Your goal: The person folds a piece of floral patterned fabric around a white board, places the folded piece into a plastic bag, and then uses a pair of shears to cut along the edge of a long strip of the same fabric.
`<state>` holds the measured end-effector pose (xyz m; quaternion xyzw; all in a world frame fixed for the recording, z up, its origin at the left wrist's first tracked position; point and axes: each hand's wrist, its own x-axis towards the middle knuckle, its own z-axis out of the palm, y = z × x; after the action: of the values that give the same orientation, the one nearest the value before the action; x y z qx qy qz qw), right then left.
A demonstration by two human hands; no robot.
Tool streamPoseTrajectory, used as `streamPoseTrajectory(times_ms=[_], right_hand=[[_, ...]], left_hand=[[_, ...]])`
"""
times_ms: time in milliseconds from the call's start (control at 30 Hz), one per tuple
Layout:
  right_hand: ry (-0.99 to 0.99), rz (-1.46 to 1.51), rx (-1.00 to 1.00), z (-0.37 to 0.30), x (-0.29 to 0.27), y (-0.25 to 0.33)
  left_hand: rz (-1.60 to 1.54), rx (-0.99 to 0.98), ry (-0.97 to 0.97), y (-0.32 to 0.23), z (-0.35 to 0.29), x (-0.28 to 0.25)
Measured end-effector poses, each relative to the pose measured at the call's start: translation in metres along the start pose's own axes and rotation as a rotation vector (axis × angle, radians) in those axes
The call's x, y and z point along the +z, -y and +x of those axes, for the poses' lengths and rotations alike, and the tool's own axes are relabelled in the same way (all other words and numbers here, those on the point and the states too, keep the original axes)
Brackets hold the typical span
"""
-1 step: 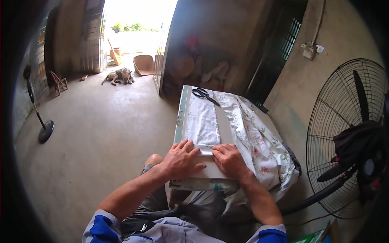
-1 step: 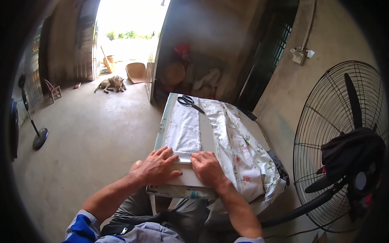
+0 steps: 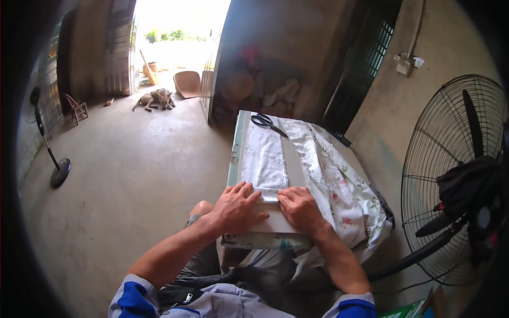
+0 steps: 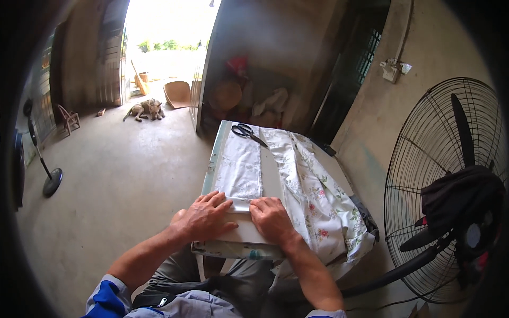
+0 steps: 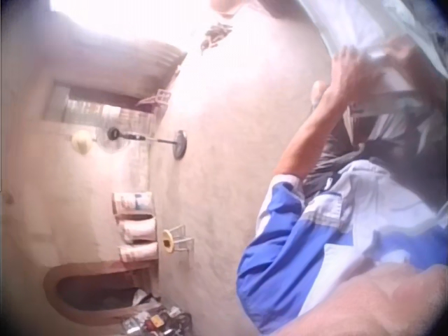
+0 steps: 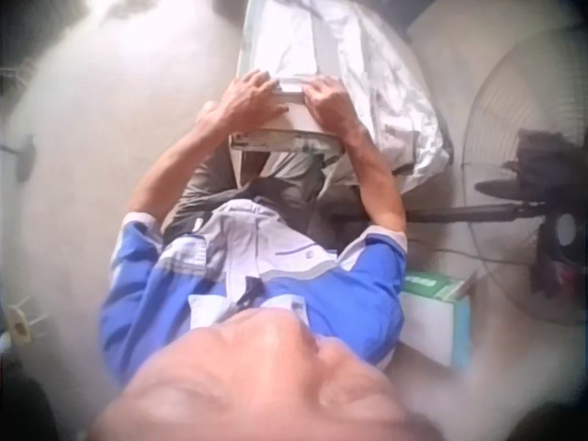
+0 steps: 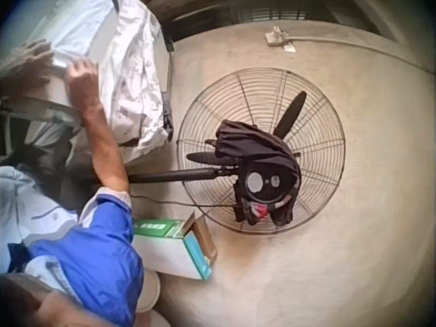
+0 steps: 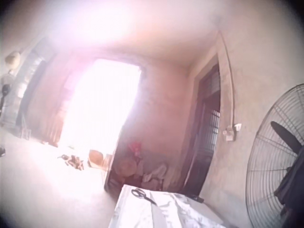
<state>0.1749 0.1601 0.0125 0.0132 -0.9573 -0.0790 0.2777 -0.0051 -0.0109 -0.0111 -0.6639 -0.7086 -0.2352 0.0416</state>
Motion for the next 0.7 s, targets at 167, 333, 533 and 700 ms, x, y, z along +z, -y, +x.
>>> streamPoseTrajectory(times_ms=[167, 333, 533, 700], right_hand=[[-0.056, -0.011, 0.040, 0.001, 0.004, -0.001], [-0.094, 0.016, 0.080, 0.003, 0.000, 0.001], [-0.049, 0.006, 0.064, -0.003, 0.000, -0.009], [-0.020, 0.098, 0.088, -0.018, 0.000, -0.010]], left_hand=[[0.035, -0.052, -0.053, 0.003, 0.014, -0.010], [0.111, 0.036, -0.164, 0.017, 0.019, 0.003], [0.062, 0.071, -0.233, 0.010, 0.012, -0.001], [0.078, 0.102, -0.205, 0.001, 0.000, -0.004]])
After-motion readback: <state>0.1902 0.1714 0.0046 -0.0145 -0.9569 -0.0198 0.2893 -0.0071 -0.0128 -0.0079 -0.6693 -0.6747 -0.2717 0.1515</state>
